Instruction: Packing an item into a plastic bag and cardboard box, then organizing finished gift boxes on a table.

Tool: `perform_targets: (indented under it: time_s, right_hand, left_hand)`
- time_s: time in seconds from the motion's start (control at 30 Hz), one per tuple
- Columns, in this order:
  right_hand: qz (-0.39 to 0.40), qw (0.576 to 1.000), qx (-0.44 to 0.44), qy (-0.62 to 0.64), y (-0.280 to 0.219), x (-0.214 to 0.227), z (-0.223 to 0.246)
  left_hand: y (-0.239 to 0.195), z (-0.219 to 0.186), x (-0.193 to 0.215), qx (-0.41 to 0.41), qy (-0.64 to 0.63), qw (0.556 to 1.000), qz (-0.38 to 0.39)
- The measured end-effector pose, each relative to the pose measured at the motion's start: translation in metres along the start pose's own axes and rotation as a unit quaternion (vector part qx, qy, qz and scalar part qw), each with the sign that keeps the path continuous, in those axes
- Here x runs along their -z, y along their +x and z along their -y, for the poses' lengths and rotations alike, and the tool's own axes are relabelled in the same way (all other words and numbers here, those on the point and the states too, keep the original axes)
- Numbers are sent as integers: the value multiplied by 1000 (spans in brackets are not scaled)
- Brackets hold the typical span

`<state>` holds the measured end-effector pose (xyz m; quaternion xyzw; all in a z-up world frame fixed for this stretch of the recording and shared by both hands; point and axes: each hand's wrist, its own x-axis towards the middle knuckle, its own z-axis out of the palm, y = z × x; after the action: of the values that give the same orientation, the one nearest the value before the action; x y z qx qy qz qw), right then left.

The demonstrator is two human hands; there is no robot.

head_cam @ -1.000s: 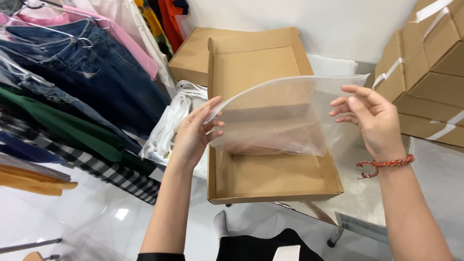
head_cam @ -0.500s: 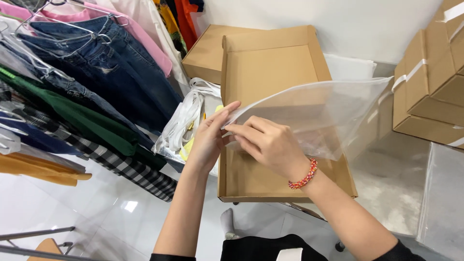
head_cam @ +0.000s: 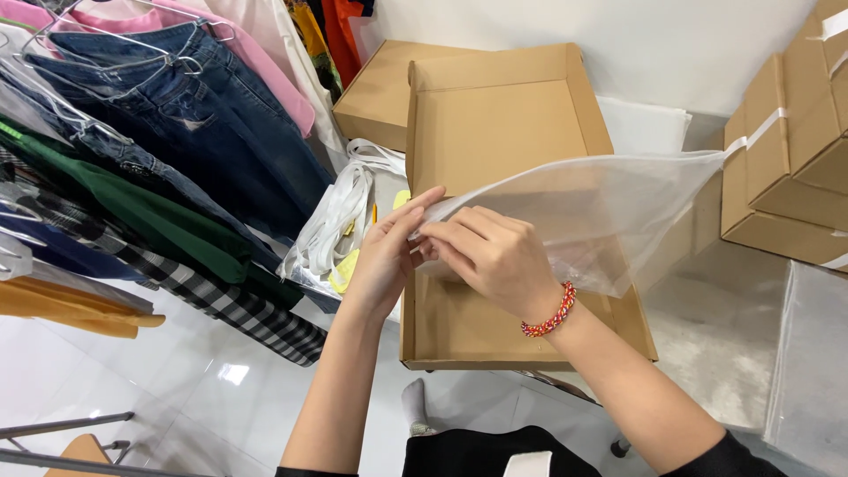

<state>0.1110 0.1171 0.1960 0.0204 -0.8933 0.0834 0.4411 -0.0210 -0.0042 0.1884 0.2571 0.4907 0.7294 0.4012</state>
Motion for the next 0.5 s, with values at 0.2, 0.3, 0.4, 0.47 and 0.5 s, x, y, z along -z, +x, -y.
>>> perform_targets:
  time_s: [0.2,0.3,0.4,0.47,0.5]
  right_hand:
    - [-30,995,18,-91,7,4,-6]
    - [-34,991,43,-121,9,13,-19]
    - [-55,987,41,-143,1,35,-49]
    - [-35,987,29,-156,-13,60,-70]
    - [-18,985,13,-172,-22,74,-80]
  left_hand:
    - [0,3,4,1,-12,1000,-2]
    - [-4,4,9,9,-26,1000,4]
    - [-13,-4,14,8,-26,1000,12]
    - [-21,-5,15,9,-36,999,7]
    - [-25,-6,15,12,-43,999,5]
